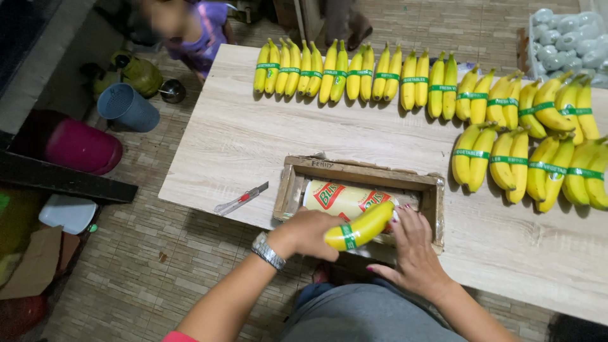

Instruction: Wrapping bunches of bananas in plastic film and organizing them in a cardboard box for distribution.

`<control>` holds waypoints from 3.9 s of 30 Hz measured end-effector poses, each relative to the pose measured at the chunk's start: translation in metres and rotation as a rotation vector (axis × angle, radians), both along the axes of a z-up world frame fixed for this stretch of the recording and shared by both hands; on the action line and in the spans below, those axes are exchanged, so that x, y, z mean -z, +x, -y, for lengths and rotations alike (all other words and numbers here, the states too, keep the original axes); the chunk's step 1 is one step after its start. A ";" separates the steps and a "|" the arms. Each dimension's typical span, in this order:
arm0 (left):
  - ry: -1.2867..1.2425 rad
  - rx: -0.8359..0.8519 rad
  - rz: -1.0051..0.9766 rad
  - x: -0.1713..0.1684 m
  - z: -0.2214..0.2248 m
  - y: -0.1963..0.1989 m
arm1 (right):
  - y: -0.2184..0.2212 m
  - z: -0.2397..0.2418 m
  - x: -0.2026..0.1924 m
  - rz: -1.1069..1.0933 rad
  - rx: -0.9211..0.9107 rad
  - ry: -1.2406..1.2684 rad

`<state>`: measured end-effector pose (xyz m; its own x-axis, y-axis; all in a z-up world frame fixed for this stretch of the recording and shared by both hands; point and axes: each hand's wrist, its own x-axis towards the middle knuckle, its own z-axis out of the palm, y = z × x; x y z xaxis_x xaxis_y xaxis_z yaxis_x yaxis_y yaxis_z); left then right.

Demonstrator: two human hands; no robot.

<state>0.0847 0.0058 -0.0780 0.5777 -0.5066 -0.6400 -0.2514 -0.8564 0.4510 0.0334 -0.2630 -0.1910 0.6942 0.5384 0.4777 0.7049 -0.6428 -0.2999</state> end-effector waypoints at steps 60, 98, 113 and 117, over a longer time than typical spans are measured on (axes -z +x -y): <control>-0.269 -0.134 0.963 0.058 -0.013 -0.018 | 0.063 0.004 0.060 -0.513 0.034 0.431; -0.223 -0.200 -0.130 0.042 -0.057 -0.049 | -0.041 -0.096 0.006 -0.338 -0.125 0.065; 0.006 -0.253 0.149 0.041 -0.049 -0.068 | -0.019 -0.098 0.005 -0.427 -0.094 0.002; -0.034 -0.291 0.203 0.054 -0.056 -0.071 | -0.023 -0.100 -0.004 -0.422 -0.073 0.019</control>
